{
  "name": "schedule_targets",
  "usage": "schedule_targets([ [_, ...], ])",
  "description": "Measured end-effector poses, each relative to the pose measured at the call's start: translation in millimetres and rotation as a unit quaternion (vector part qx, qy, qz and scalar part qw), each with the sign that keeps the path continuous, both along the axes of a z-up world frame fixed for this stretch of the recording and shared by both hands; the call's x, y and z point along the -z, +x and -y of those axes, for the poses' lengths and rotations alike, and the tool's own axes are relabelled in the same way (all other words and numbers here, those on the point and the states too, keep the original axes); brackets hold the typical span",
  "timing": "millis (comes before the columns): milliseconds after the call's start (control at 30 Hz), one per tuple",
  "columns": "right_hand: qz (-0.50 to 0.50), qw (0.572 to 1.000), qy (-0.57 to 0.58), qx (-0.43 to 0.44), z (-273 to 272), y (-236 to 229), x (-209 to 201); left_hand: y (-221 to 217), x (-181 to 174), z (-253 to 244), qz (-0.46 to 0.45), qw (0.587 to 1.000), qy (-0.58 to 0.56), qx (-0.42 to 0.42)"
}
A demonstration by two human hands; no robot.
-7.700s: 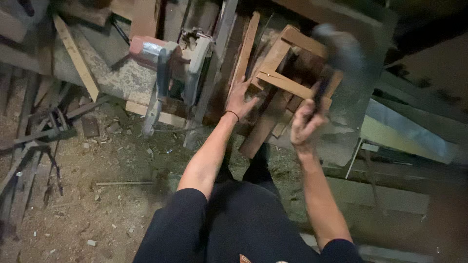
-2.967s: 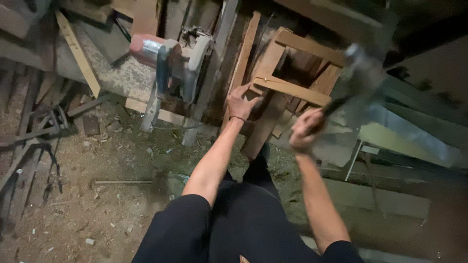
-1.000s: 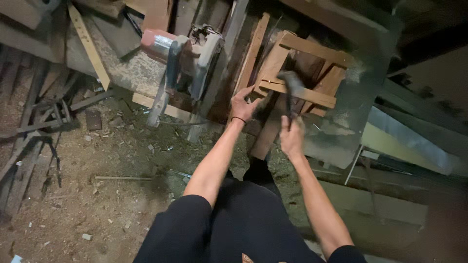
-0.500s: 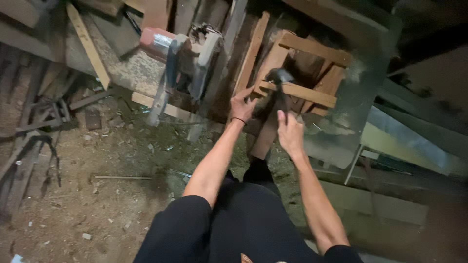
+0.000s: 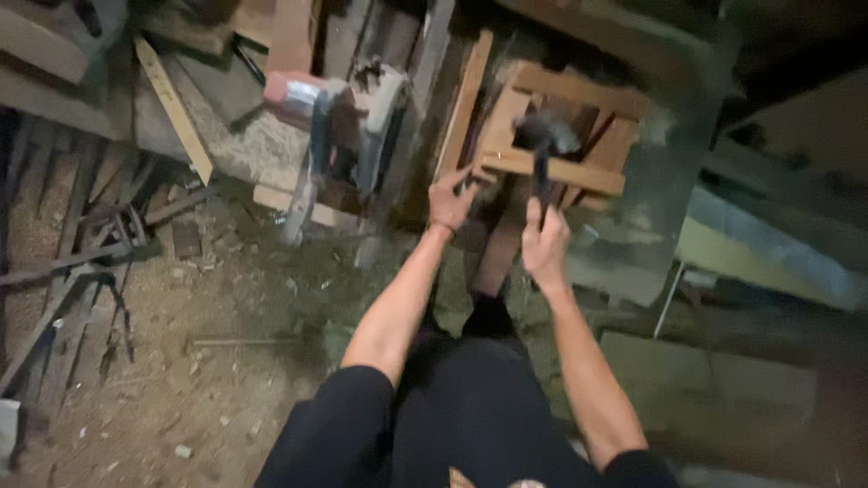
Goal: The person assembles a small wooden frame by placing slats into a rectangular structure and securing them with nails. They use a hammer to drive nails into the wood, occasionally retrieving more nails from a plastic bag.
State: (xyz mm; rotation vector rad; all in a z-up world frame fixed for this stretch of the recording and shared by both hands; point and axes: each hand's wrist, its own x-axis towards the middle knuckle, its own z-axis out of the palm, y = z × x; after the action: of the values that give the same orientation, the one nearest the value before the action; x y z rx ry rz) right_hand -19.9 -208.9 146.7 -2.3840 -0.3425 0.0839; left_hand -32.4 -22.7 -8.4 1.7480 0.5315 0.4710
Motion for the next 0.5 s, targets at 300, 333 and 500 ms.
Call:
schedule_targets([
  [300,-0.037,0.996,0.046,0.066,44,-6,-48,31,-64,-9,-0.042,0.998,-0.019,0.041],
  [333,-0.024,0.997,0.038,0.069,54,-9,-48,33,-76,-11,-0.046,0.994,0.047,0.085],
  [500,-0.022,0.989,0.043,0.139,104,8,-38,53,-117,-12,-0.13,0.953,0.159,0.222],
])
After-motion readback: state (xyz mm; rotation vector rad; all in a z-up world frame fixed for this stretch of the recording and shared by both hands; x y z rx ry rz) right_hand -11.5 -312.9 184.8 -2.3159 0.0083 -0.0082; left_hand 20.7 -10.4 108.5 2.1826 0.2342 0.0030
